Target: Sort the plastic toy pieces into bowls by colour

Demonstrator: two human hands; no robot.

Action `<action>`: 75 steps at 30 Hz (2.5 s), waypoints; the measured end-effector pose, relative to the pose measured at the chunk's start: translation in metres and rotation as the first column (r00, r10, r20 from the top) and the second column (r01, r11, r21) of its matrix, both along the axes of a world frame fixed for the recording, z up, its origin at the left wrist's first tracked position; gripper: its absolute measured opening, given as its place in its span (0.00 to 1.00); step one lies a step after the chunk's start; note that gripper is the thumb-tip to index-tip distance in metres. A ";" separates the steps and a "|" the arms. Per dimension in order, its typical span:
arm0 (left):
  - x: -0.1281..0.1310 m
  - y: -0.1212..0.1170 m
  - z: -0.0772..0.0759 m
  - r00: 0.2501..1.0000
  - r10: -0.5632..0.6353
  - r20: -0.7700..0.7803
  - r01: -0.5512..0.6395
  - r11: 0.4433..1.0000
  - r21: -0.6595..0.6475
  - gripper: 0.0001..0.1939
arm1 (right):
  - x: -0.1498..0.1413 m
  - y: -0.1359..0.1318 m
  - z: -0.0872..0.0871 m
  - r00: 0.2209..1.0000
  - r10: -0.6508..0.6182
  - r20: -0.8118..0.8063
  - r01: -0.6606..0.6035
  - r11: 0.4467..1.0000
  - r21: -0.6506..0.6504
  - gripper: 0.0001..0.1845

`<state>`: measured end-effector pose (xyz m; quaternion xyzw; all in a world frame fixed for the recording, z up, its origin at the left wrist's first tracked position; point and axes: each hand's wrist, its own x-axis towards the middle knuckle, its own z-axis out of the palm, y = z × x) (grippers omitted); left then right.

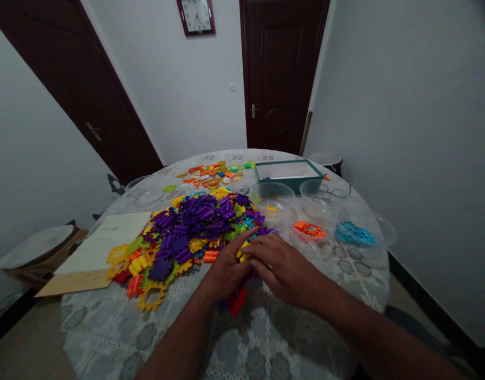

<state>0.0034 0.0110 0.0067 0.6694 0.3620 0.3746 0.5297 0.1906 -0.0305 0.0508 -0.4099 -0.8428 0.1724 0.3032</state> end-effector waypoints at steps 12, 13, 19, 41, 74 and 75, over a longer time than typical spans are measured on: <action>0.007 0.002 -0.003 0.994 0.088 0.066 -0.077 0.985 -0.155 0.33 | 0.038 0.028 0.009 0.969 -0.107 -0.222 0.079 0.988 -0.129 0.11; 0.006 0.002 -0.002 0.991 0.118 0.064 -0.105 0.978 -0.181 0.32 | 0.046 0.036 0.008 0.966 -0.145 -0.214 0.122 0.985 -0.118 0.12; 0.007 0.005 -0.002 0.961 0.255 0.107 -0.212 0.928 -0.306 0.28 | 0.088 0.082 -0.017 0.883 -0.404 -0.241 0.407 0.913 -0.038 0.17; 0.011 -0.001 -0.008 0.894 0.307 0.327 -0.169 0.906 -0.389 0.30 | -0.019 -0.004 -0.027 0.982 -0.062 0.179 0.039 0.991 0.128 0.23; -0.002 0.012 0.001 0.724 0.332 0.604 0.177 0.758 -0.628 0.30 | 0.099 0.068 0.007 0.705 -0.528 -0.473 0.394 0.847 -0.358 0.24; -0.001 0.012 0.000 0.723 0.325 0.609 0.182 0.761 -0.623 0.30 | 0.103 0.073 0.003 0.645 -0.547 -0.534 0.419 0.837 -0.351 0.28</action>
